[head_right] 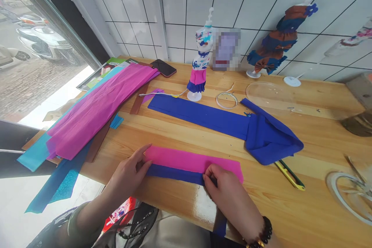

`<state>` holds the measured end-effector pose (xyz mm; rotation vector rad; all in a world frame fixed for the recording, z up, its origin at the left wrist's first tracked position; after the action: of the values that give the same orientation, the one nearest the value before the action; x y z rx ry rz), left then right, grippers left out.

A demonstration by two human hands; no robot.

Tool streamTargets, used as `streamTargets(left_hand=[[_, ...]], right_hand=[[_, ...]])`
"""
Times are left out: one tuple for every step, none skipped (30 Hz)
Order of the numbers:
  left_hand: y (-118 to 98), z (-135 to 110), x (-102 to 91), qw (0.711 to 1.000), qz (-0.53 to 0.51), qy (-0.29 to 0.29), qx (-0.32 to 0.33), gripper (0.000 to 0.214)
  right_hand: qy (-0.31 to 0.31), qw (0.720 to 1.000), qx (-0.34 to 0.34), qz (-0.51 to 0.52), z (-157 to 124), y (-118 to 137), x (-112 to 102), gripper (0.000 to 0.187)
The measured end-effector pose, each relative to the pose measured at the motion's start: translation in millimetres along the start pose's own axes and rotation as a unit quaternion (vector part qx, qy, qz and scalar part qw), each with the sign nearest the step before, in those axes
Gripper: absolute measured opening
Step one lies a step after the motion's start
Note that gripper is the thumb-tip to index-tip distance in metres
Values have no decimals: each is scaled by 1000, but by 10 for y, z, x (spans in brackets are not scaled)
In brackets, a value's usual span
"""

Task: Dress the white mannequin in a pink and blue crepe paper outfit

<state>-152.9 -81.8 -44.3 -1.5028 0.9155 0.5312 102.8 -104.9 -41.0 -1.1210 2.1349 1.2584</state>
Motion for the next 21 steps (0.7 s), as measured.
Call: streamTargets(left_hand=[[2,-1,1,1000,1,-2,1,43],[4,-2,2,1000,2,-4,2,43],[5,-3,4,1000,2,-4,3,43],[7,-4,6,1000,4,-5,5,43],[9,-5,8,1000,6,-4,6,43],[11,-6,9,1000,9,-5,8,43],[11,-6,11,1000,11,-5,10,43],[11,-7,12,1000,14,-5,12,43],[11,-8,14,1000,17,-6,14,43],[11,-8,17,1000,20,-6,14,43],[11,-9,21,1000,25,-6,15,43],[10,-9,25,999,31,-6,15,43],[11,-8,29,999,38,-5,16,43],[12,-6,32,999,48,-5,17,43],[16,-4,34,998,61,-4,17,43],[22,-1,32,997,78,-4,16,42],[27,0,25,995,99,-6,16,42],[29,-1,11,992,125,-15,18,42],[22,-8,-14,987,156,-34,24,41],[0,-23,-46,979,188,-64,38,41],[-43,-47,-71,970,215,-96,64,40]], right_hand=[[-1,1000,-1,-1,1,0,-2,21],[-2,1000,-4,-2,3,0,-3,21],[-1,1000,-7,-2,4,-1,-3,21],[1,1000,-9,-2,6,-4,-2,21],[4,1000,-10,-2,8,-8,0,21],[6,1000,-9,-2,10,-14,3,21],[9,1000,-8,-1,13,-19,7,21],[11,1000,-5,0,15,-25,11,21],[13,1000,-2,2,19,-30,14,21],[14,1000,0,4,22,-33,18,20],[15,1000,2,6,26,-36,22,20],[18,1000,4,10,29,-37,28,19],[23,1000,5,16,32,-39,36,19],[25,999,6,25,34,-40,42,18],[27,999,8,34,36,-42,48,16],[29,999,9,43,36,-45,52,15],[31,998,10,50,35,-48,56,14],[31,998,11,52,33,-49,57,13],[29,998,9,50,31,-49,56,12],[27,999,7,45,28,-48,52,11],[23,999,3,40,27,-44,47,11]])
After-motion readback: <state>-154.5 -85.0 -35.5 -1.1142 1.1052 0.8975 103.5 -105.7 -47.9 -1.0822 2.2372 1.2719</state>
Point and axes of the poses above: each hand's wrist, its own z-axis towards the middle knuckle, its own x-axis out of the palm, y = z × x, the point moved 5 cm from there along z, towards the middle knuckle, and after that the axes turned 6 degrees about x, right-handed, at the moved point
